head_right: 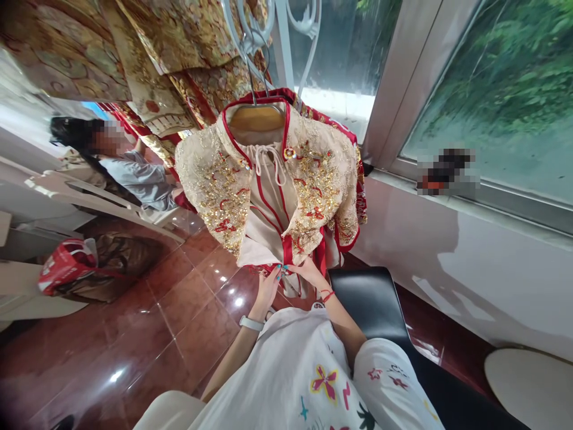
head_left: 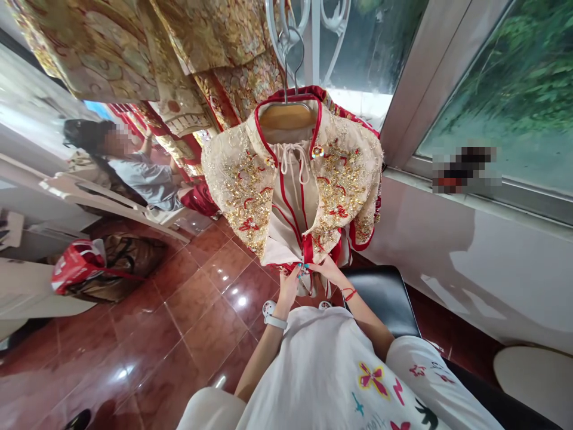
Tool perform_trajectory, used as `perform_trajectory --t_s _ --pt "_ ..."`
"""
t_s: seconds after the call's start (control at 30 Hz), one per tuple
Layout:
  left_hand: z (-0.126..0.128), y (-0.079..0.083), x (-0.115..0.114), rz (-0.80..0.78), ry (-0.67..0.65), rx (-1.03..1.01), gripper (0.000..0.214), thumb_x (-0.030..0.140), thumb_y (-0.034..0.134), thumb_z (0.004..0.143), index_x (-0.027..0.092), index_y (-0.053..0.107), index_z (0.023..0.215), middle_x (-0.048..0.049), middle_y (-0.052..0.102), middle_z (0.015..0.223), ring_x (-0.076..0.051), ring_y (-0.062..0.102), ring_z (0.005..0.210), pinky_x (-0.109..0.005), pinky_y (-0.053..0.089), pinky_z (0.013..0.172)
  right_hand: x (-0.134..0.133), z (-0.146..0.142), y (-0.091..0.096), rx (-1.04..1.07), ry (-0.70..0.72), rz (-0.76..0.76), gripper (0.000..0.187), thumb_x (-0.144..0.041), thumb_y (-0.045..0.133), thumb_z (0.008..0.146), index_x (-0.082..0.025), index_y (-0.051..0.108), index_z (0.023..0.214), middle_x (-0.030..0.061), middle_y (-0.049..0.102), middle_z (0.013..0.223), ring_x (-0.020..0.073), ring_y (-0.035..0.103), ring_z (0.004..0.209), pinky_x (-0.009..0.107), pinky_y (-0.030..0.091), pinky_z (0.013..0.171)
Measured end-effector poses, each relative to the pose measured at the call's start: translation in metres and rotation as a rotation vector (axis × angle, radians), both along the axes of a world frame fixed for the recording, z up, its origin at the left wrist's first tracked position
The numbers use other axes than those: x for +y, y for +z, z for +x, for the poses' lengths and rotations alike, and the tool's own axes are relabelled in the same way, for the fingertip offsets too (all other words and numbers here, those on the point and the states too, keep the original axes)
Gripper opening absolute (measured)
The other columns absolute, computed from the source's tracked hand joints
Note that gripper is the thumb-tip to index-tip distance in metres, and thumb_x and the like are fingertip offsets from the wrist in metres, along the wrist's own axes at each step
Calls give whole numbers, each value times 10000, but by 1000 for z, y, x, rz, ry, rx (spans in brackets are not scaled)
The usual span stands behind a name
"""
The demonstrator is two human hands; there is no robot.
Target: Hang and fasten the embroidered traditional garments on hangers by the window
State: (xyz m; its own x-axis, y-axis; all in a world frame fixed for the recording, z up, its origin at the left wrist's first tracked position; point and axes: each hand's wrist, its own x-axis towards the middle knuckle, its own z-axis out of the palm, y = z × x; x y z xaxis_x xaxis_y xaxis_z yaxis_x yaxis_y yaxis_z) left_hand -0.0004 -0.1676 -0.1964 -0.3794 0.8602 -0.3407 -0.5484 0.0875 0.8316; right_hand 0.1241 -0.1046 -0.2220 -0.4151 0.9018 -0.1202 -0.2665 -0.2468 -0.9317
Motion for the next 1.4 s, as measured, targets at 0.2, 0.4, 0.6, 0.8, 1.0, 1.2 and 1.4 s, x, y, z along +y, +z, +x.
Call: perform_trajectory --t_s 0.2,0.4,0.6,0.8,1.0,1.2,1.4 --pt "-6 -19 -1 -8 -12 105 266 323 824 590 164 620 651 25 629 612 -103 568 583 -256 466 639 -2 -10 -8 5 -87 -49 351 -369 884 541 -179 627 685 -37 627 633 115 552 597 261 469 631" --pt "-8 -29 1 -3 -36 265 340 394 813 610 158 574 560 48 555 511 -79 469 512 -220 393 545 -3 -20 -16 49 -135 -166 439 -420 891 477 -175 649 749 -18 668 651 133 583 560 264 475 546" --pt "-7 -23 -1 -6 -70 397 400 418 792 649 166 524 492 53 488 461 -79 411 477 -223 349 512 -4 -25 -13 126 -232 -161 387 -383 882 495 -205 666 762 -10 700 713 153 617 652 285 513 656" --pt "2 -23 2 -15 -56 445 415 423 760 685 184 492 478 56 465 448 -84 412 466 -228 368 524 -6 -25 -11 128 -284 -182 365 -341 882 504 -201 689 781 27 726 802 185 637 745 302 509 706" --pt "1 -21 4 -13 -74 437 366 422 739 704 176 537 523 43 518 483 -96 466 496 -230 402 545 -7 -21 -14 161 -194 -250 403 -426 878 517 -195 666 770 14 718 749 166 638 671 305 517 679" --pt "-1 -27 3 -30 -55 441 357 428 744 694 181 534 543 38 518 497 -103 484 515 -224 390 535 -10 -26 -13 173 -192 -285 387 -401 881 517 -204 648 754 15 705 730 184 655 702 325 519 703" --pt "-2 -33 8 -33 -79 463 418 474 738 681 192 481 510 51 471 468 -96 445 489 -235 380 529 -11 -31 -9 157 -239 -267 404 -401 864 527 -208 650 810 19 713 776 187 652 732 314 506 706"
